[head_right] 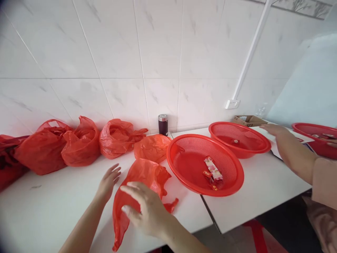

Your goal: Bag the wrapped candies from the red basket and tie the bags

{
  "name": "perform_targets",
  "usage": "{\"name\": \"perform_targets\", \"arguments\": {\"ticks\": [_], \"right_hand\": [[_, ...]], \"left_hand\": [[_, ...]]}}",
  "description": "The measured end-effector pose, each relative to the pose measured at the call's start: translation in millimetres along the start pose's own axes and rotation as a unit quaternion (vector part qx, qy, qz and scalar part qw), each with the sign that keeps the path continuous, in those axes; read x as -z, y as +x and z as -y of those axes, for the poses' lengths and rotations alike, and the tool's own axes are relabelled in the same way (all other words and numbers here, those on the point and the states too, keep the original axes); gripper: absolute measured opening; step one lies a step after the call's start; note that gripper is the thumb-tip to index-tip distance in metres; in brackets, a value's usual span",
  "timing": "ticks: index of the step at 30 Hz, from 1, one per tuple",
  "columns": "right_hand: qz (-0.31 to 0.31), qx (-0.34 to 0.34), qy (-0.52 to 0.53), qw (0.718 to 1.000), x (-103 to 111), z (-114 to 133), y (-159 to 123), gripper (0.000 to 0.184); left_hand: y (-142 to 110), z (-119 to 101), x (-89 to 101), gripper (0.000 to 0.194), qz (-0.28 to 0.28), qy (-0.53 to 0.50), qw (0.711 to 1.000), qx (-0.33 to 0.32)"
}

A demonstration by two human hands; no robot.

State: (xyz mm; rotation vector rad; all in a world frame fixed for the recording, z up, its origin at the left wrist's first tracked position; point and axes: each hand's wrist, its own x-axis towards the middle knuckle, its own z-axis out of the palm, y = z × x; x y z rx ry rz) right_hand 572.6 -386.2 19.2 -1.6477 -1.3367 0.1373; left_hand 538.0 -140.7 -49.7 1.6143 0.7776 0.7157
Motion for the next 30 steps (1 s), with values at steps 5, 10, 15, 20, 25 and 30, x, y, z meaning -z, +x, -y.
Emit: {"name": "perform_targets", "arguments": {"ticks": [5, 10, 15, 20, 25, 30], "right_hand": [[-0.160, -0.085, -0.041, 0.983, 17, -48, -23, 0.020], [-0.207, -0.158, -0.064, 0.963, 14, -71, -57, 0.017], [-0.147, -0.203, -0.113, 0.962, -5, -70, -82, 0.037], [-0.122, -0.228, -0.110, 0.960, 3, -90, -88, 0.027], [-0.172, -0.238, -0.079, 0.953, 24, -92, -85, 0.030], [-0.137, -0.154, -0.088, 0.975, 7, -47, -84, 0.016]], "left_hand": [[-73, -2, 41.1, 0.044, -0.047, 0.055, 0.997, 0.002], [-148, 3, 11.5, 0.032, 0.076, 0.254, 0.943, -0.200], [-143, 31, -13.2, 0.034, 0.112, 0.348, 0.897, -0.247], [-130, 38, -0.7, 0.023, 0.120, 0.320, 0.912, -0.226], [-133, 36, 7.8, 0.024, 0.108, 0.332, 0.906, -0.239], [-134, 33, 7.1, 0.021, 0.134, 0.318, 0.909, -0.234]]}}
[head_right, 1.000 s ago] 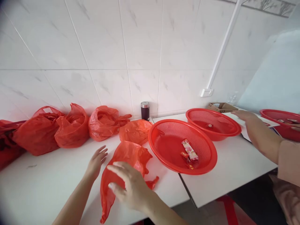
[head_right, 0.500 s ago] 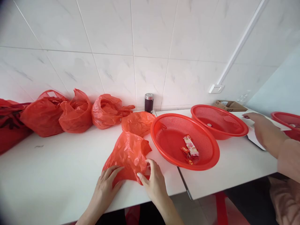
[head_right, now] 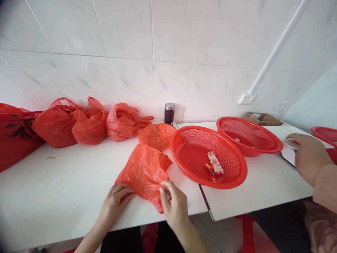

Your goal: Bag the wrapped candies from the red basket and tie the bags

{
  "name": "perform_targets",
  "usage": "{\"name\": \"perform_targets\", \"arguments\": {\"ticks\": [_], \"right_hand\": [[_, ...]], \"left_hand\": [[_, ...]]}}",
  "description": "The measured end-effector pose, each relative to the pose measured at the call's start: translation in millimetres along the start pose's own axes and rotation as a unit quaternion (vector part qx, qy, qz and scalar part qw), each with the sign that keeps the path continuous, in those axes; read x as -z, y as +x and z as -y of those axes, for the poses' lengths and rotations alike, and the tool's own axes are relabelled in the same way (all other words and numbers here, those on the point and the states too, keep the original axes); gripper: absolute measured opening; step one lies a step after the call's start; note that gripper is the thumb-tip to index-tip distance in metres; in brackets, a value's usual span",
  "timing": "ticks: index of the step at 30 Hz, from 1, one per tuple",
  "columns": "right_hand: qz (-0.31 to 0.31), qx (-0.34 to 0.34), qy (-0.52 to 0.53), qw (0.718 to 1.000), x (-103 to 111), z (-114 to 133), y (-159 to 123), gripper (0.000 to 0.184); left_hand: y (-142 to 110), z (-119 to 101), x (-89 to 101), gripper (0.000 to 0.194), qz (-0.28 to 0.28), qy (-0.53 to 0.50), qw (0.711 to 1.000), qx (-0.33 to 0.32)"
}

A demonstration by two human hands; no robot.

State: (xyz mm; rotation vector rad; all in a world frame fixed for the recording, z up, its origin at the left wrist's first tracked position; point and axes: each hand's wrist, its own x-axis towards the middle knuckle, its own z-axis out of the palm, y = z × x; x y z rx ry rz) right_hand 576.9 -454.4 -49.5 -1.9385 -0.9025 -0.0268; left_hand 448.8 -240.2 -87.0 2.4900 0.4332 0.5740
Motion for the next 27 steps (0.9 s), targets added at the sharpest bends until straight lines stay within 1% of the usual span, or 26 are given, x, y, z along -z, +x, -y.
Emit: {"name": "perform_targets", "arguments": {"ticks": [2, 3, 4, 5, 6, 8, 10, 11, 12, 14, 17, 18, 19, 20, 21, 23, 24, 25, 27], "right_hand": [[0.052, 0.073, -0.007, 0.996, -12, 11, -6, 0.017], [0.077, 0.097, -0.022, 0.992, -19, 13, -7, 0.023], [0.091, 0.108, -0.045, 0.989, -25, 11, -7, 0.031], [0.095, 0.106, -0.070, 0.987, -30, 6, -5, 0.036], [0.093, 0.095, -0.091, 0.987, -34, 0, -3, 0.034], [0.082, 0.065, -0.102, 0.989, -35, -13, 4, 0.021], [0.076, 0.032, -0.069, 0.994, -29, -21, 12, 0.017], [0.073, 0.018, -0.047, 0.996, -25, -23, 16, 0.017], [0.068, 0.008, -0.028, 0.997, -21, -22, 19, 0.017], [0.060, 0.003, -0.002, 0.998, -15, -14, 23, 0.016], [0.069, -0.004, 0.032, 0.997, -14, 5, 24, 0.012], [0.075, -0.014, 0.048, 0.996, -14, 11, 23, 0.010], [0.082, -0.028, 0.065, 0.994, -14, 16, 22, 0.008], [0.091, -0.044, 0.082, 0.991, -13, 19, 21, 0.006], [0.099, -0.062, 0.101, 0.988, -11, 21, 20, 0.006], [0.116, -0.097, 0.138, 0.979, -7, 20, 19, 0.008], [0.118, -0.111, 0.152, 0.975, -5, 19, 19, 0.010], [0.113, -0.120, 0.163, 0.973, -3, 17, 20, 0.011], [0.098, -0.130, 0.179, 0.970, -2, 16, 21, 0.015]], "left_hand": [[1, -3, 1.3, 0.022, 0.006, -0.032, 0.999, 0.022], [1, -4, 2.3, 0.023, 0.007, -0.048, 0.998, 0.034], [0, -6, 3.7, 0.024, 0.008, -0.060, 0.997, 0.046], [0, -8, 5.5, 0.025, 0.008, -0.067, 0.996, 0.055], [0, -10, 7.8, 0.027, 0.009, -0.072, 0.995, 0.067], [-1, -13, 13.6, 0.031, 0.009, -0.093, 0.989, 0.113], [-1, -19, 20.2, 0.031, -0.001, -0.118, 0.979, 0.164], [-1, -22, 23.0, 0.031, -0.009, -0.126, 0.975, 0.180], [-1, -26, 24.9, 0.031, -0.017, -0.125, 0.975, 0.183], [-2, -34, 25.0, 0.028, -0.030, -0.096, 0.984, 0.146], [0, -42, 16.4, 0.037, -0.019, -0.028, 0.997, 0.066], [0, -41, 12.9, 0.035, -0.012, -0.008, 0.999, 0.047], [1, -38, 10.1, 0.028, -0.007, 0.008, 0.999, 0.036], [2, -34, 8.5, 0.021, -0.006, 0.021, 0.999, 0.031], [2, -28, 8.4, 0.017, -0.011, 0.032, 0.999, 0.028], [1, -20, 12.2, 0.019, -0.037, 0.051, 0.998, 0.027], [0, -18, 15.3, 0.019, -0.062, 0.059, 0.996, 0.027], [-2, -20, 18.4, 0.018, -0.091, 0.064, 0.993, 0.024], [-7, -33, 22.2, 0.017, -0.132, 0.063, 0.989, -0.003]]}}
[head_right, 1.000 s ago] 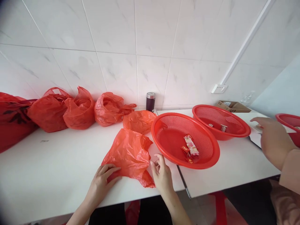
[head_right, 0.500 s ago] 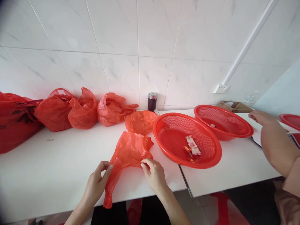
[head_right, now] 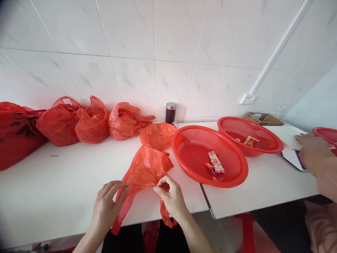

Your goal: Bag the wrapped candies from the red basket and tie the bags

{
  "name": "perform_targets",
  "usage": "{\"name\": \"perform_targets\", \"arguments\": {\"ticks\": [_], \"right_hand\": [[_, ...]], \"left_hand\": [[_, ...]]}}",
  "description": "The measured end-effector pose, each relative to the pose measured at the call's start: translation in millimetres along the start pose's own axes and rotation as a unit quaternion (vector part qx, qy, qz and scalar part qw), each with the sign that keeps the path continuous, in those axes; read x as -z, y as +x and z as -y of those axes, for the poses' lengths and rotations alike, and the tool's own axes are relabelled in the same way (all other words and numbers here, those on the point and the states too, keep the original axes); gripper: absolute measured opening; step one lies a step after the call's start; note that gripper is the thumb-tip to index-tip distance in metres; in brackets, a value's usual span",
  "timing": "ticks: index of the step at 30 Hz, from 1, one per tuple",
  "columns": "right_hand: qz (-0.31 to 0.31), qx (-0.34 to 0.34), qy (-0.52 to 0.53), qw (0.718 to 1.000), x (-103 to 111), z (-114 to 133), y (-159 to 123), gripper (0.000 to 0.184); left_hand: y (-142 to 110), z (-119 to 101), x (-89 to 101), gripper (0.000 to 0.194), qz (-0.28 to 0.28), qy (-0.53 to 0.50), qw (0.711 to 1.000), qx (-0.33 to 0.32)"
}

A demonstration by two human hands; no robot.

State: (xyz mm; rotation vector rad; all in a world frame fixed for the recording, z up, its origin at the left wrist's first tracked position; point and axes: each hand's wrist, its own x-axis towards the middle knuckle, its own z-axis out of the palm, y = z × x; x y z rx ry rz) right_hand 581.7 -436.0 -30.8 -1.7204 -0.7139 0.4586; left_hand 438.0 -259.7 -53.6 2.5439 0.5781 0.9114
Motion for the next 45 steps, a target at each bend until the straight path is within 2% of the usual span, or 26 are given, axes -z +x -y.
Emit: {"name": "perform_targets", "arguments": {"ticks": [2, 4, 6, 8, 12, 16, 18, 20, 22, 24, 26, 27, 28, 30, 31, 33, 34, 36, 37, 39, 41, 43, 44, 45], "right_hand": [[-0.010, 0.001, 0.027, 1.000, -3, 2, 2, 0.020], [-0.006, 0.000, 0.076, 0.997, -9, 6, 3, 0.025], [0.003, -0.011, 0.136, 0.991, -15, 10, 2, 0.028], [0.018, -0.035, 0.193, 0.980, -20, 13, 0, 0.029], [0.051, -0.068, 0.264, 0.961, -27, 13, -4, 0.030], [0.041, -0.075, 0.331, 0.940, -30, 12, -5, 0.026], [0.011, -0.080, 0.390, 0.917, -25, 14, -2, 0.029], [-0.017, -0.092, 0.456, 0.885, -12, 18, 2, 0.034], [-0.039, -0.100, 0.504, 0.857, 4, 25, 5, 0.037], [-0.055, -0.091, 0.529, 0.842, 18, 33, 7, 0.037], [-0.061, -0.075, 0.535, 0.839, 26, 39, 8, 0.035], [-0.062, -0.067, 0.530, 0.843, 27, 41, 9, 0.033], [-0.064, -0.060, 0.521, 0.849, 26, 43, 10, 0.031], [-0.069, -0.046, 0.491, 0.867, 20, 45, 12, 0.029], [-0.066, -0.042, 0.476, 0.876, 15, 46, 13, 0.028], [-0.043, -0.039, 0.459, 0.887, 6, 47, 14, 0.027], [-0.022, -0.038, 0.458, 0.888, 1, 48, 14, 0.026], [0.031, -0.042, 0.468, 0.882, -6, 50, 12, 0.024], [0.060, -0.047, 0.475, 0.876, -8, 52, 10, 0.022], [0.119, -0.061, 0.483, 0.865, -7, 52, 7, 0.021], [0.155, -0.071, 0.469, 0.867, 0, 49, 7, 0.023], [0.145, -0.066, 0.411, 0.898, 13, 43, 11, 0.023], [0.117, -0.052, 0.355, 0.926, 21, 39, 14, 0.022], [0.078, -0.030, 0.278, 0.957, 29, 37, 17, 0.020]], "left_hand": [[-4, -21, 2.5, 0.016, 0.004, -0.027, 0.999, -0.042], [-7, -43, 0.6, 0.019, 0.055, -0.071, 0.994, -0.054], [-8, -56, -2.5, 0.024, 0.110, -0.130, 0.985, -0.007], [-5, -60, -3.7, 0.030, 0.160, -0.209, 0.962, 0.072], [2, -57, -3.0, 0.035, 0.236, -0.381, 0.877, 0.175], [4, -56, -8.0, 0.032, 0.200, -0.493, 0.814, 0.235], [1, -49, -9.0, 0.034, 0.175, -0.506, 0.794, 0.288], [-4, -31, -6.1, 0.039, 0.133, -0.488, 0.785, 0.357], [-11, -1, 0.9, 0.044, 0.076, -0.461, 0.784, 0.408], [-16, 33, 10.7, 0.045, 0.039, -0.432, 0.795, 0.424], [-18, 58, 22.4, 0.051, 0.004, -0.383, 0.821, 0.422], [-19, 64, 28.7, 0.054, -0.011, -0.352, 0.841, 0.411], [-19, 63, 35.1, 0.055, -0.029, -0.319, 0.864, 0.388], [-19, 42, 46.5, 0.050, -0.077, -0.256, 0.911, 0.312], [-19, 26, 50.6, 0.044, -0.110, -0.228, 0.930, 0.266], [-18, -12, 52.2, 0.035, -0.179, -0.196, 0.949, 0.169], [-17, -28, 48.9, 0.034, -0.183, -0.181, 0.958, 0.130], [-13, -46, 34.7, 0.043, -0.141, -0.137, 0.978, 0.064], [-10, -48, 25.4, 0.050, -0.122, -0.105, 0.986, 0.044], [0, -37, 8.4, 0.061, -0.093, -0.045, 0.994, 0.034], [12, -19, 1.1, 0.053, -0.048, -0.030, 0.997, 0.050], [23, -6, 7.3, 0.037, 0.045, -0.095, 0.991, 0.088], [27, -3, 14.3, 0.027, 0.110, -0.147, 0.976, 0.119], [30, -3, 22.6, 0.019, 0.176, -0.207, 0.949, 0.158]]}}
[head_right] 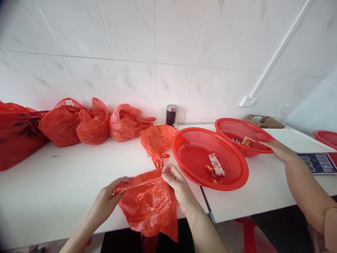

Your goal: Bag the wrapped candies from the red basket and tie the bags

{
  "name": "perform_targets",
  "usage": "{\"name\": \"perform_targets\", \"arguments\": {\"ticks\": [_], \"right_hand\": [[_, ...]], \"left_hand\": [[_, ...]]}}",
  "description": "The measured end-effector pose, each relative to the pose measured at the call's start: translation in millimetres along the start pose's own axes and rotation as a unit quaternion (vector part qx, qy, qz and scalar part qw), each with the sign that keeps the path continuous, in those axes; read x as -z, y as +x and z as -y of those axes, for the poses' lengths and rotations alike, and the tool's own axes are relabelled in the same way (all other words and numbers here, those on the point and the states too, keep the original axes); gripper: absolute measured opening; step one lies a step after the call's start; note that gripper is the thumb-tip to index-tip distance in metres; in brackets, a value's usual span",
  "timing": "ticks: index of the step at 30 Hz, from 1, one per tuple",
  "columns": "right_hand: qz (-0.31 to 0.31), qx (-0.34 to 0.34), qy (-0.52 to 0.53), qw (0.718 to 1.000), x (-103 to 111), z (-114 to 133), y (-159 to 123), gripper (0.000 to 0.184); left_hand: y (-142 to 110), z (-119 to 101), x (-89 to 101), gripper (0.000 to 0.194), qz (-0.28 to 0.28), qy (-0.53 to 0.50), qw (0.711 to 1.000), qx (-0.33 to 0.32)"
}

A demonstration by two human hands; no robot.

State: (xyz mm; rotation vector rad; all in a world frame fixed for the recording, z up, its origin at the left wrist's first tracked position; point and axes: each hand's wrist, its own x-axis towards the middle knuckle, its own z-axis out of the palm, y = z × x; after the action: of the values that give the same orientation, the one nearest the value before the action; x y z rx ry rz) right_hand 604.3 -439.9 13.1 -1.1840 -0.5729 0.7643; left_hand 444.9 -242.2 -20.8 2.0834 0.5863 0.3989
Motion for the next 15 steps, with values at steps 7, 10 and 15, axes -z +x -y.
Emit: {"name": "perform_targets", "arguments": {"ticks": [7, 10, 15], "right_hand": [[-0.114, 0.292, -0.425, 0.849, -24, 40, -26, 0.008], [0.054, 0.344, -0.492, 0.798, -55, 43, -40, 0.014], [0.220, 0.148, -0.717, 0.644, -36, 16, -32, 0.007]], "left_hand": [[-24, -34, 6.7, 0.022, 0.094, -0.427, 0.873, 0.216], [-31, -38, 1.0, 0.017, 0.061, -0.521, 0.802, 0.285], [-34, -30, 23.2, 0.010, 0.058, -0.638, 0.661, 0.390]]}}
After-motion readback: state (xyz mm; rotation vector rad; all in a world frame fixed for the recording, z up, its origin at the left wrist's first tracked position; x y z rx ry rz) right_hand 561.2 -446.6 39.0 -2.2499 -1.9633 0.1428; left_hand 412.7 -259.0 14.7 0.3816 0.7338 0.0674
